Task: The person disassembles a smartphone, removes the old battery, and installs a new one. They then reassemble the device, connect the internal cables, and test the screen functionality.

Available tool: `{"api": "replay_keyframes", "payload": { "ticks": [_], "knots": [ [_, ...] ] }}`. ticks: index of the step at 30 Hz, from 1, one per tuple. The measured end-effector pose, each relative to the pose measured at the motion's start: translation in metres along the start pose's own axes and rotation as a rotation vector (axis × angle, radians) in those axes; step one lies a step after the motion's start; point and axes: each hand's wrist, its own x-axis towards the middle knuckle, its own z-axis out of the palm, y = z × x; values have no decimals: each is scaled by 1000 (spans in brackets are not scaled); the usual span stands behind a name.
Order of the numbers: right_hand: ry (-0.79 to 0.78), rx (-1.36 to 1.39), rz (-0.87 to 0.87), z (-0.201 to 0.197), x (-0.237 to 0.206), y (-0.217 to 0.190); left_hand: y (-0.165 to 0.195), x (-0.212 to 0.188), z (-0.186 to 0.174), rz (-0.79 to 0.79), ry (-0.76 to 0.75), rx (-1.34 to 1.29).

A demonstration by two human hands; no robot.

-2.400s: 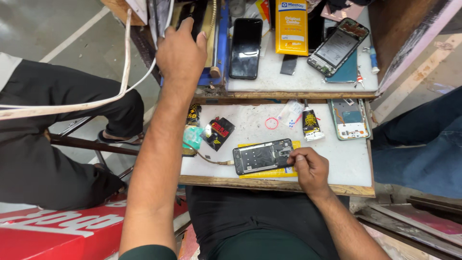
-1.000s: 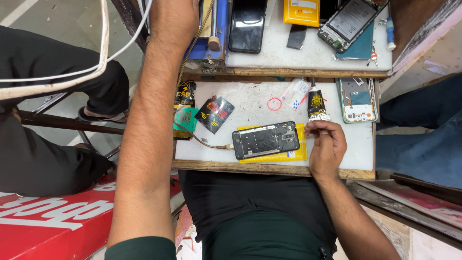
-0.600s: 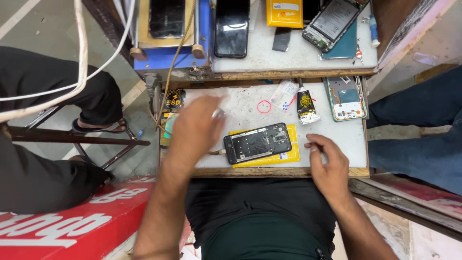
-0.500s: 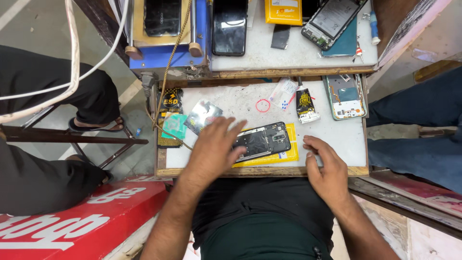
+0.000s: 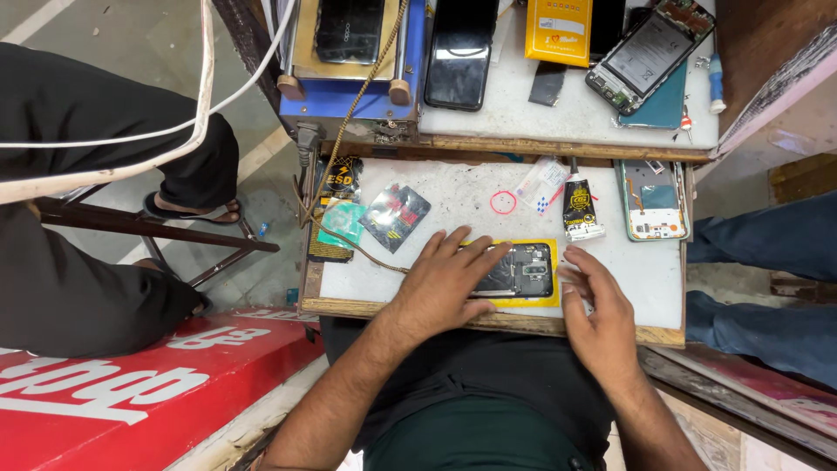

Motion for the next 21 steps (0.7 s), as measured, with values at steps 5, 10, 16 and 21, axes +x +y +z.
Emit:
{"api": "replay_keyframes", "payload": {
  "ticks": [5, 10, 16, 21],
  "knots": [
    [50, 92, 62, 2, 3, 16, 9, 8, -1, -17, -18, 104],
    [53, 198, 69, 0, 4, 26, -3, 14, -15, -75, -36, 161],
    [58, 161, 101, -8, 0, 34, -15, 9, -20, -96, 17, 106],
    [62, 165, 103, -9, 1, 31, -5, 14, -12, -40, -6, 55]
  ]
}}
